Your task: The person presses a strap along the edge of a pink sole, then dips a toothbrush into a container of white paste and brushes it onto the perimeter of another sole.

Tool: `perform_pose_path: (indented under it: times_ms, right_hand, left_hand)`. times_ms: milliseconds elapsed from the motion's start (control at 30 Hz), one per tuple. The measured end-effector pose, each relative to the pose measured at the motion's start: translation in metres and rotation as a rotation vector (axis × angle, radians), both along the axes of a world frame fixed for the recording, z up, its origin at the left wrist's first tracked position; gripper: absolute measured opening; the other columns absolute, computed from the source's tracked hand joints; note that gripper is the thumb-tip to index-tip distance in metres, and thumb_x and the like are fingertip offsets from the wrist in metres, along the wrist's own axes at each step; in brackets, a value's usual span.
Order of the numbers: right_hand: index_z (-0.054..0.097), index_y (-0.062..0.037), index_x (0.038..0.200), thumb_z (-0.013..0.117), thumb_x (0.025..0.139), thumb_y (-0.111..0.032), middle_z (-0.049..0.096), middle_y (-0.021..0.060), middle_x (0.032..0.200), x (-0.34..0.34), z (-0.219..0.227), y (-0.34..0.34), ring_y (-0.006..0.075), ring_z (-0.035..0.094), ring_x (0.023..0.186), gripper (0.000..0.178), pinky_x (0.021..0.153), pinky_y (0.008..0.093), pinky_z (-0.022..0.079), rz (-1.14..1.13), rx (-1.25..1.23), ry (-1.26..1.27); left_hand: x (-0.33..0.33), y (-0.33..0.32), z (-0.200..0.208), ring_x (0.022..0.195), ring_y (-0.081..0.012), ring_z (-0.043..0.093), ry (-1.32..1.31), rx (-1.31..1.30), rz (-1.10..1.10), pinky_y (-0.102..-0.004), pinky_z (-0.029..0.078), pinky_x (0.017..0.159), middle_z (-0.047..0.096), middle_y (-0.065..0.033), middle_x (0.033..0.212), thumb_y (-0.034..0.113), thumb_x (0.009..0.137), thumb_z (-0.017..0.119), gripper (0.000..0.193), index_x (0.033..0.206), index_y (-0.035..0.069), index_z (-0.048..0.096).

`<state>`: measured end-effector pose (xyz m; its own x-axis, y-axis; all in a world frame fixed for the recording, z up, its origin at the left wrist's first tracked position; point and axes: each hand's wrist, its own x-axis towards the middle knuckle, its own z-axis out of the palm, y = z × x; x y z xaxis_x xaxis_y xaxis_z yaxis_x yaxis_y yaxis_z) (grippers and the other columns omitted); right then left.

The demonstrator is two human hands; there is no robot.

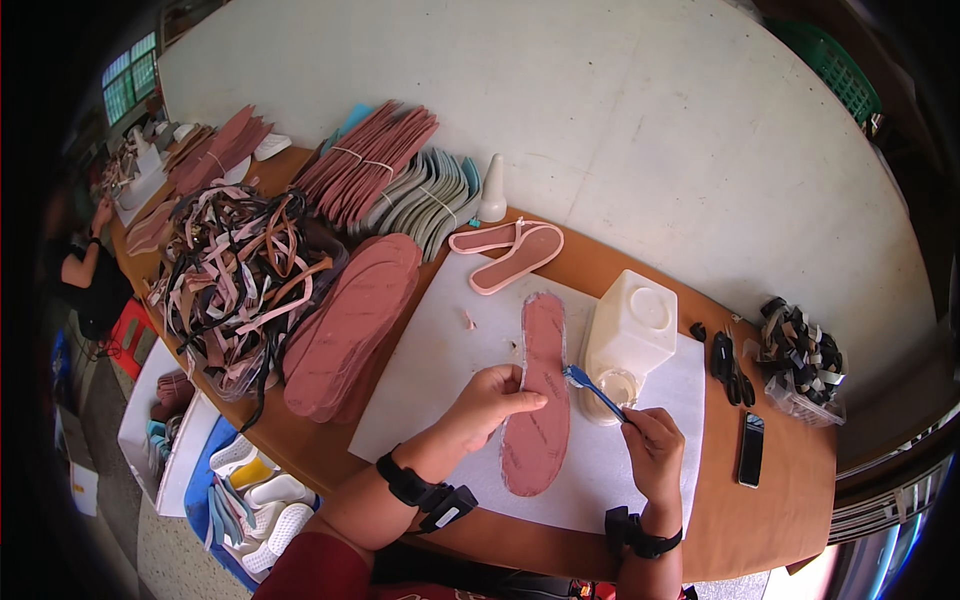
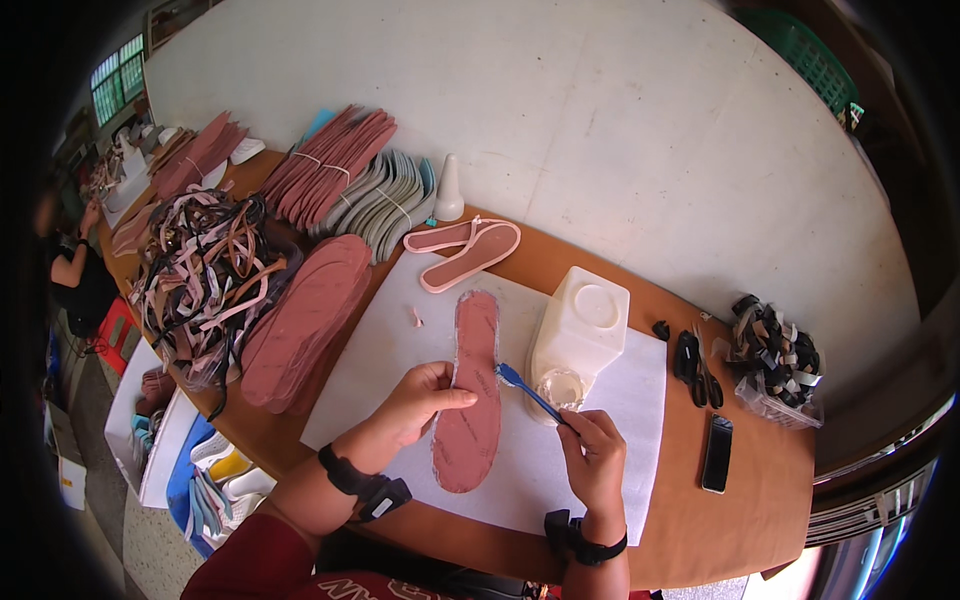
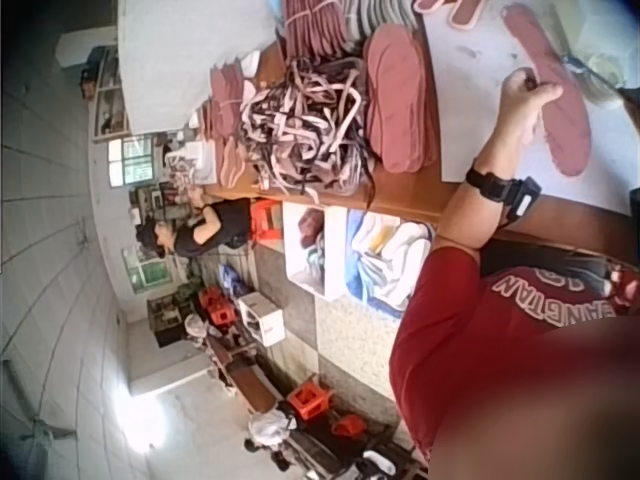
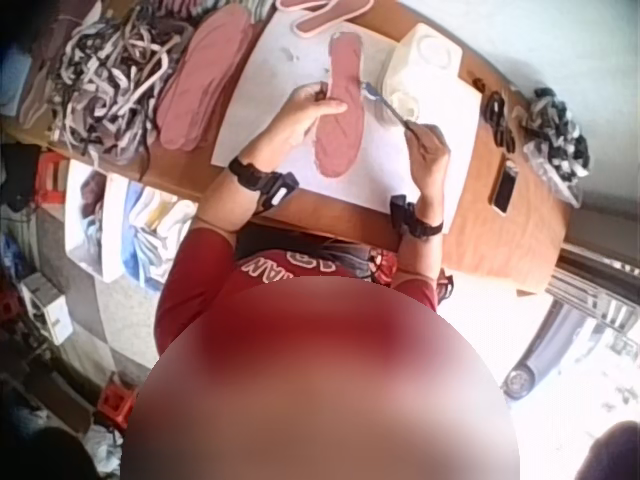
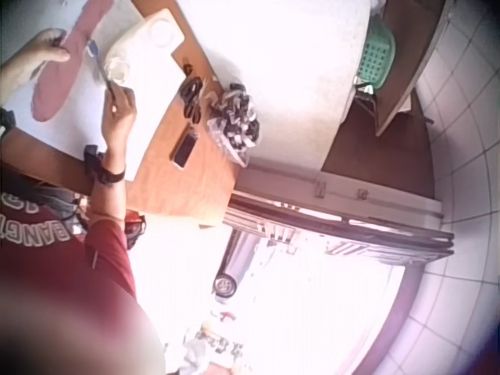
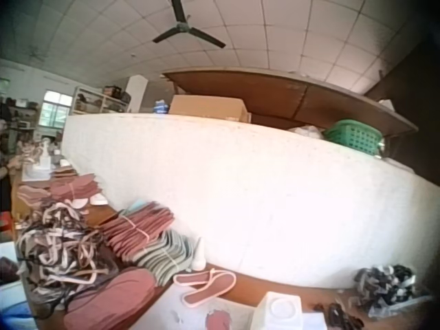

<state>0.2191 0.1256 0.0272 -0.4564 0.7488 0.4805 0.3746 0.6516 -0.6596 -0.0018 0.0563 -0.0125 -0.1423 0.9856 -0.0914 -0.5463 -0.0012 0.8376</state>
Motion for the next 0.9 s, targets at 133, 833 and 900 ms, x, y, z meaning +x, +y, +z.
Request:
perform_pose_path:
  times_ms: [133,833,900]
  right_hand:
    - [0.064,0.0019,0.088,0.063,0.073,0.005,0.058,0.0097,0.074,0.0054,0.0042,-0.0022,0.0156,0.056,0.060,0.015,0.053,0.0232,0.043,0.026,-0.047,-0.027]
    - [0.065,0.0009,0.088,0.064,0.071,0.006,0.059,0.0097,0.074,0.0038,0.0036,-0.0008,0.0156,0.056,0.060,0.017,0.051,0.0240,0.042,0.014,-0.053,0.003]
    - [0.065,0.0009,0.088,0.064,0.071,0.006,0.059,0.0096,0.074,0.0068,0.0025,-0.0003,0.0155,0.056,0.060,0.018,0.051,0.0238,0.042,0.035,-0.050,-0.015]
  left_hand:
    - [-0.0036,0.0014,-0.0003,0.070,-0.0092,0.056,-0.049,-0.011,0.037,-0.0218,0.046,0.066,0.060,-0.0038,0.080,0.005,0.076,0.066,0.017,0.089,0.000,0.057]
    - [-0.0053,0.0008,-0.0030,0.074,-0.0110,0.058,-0.025,0.011,0.009,-0.0232,0.047,0.070,0.062,-0.0063,0.086,0.005,0.076,0.065,0.018,0.092,-0.001,0.058]
    - [-0.0081,0.0006,0.0009,0.075,-0.0116,0.059,-0.066,0.008,0.031,-0.0238,0.048,0.070,0.062,-0.0066,0.086,0.005,0.076,0.065,0.018,0.092,-0.001,0.058]
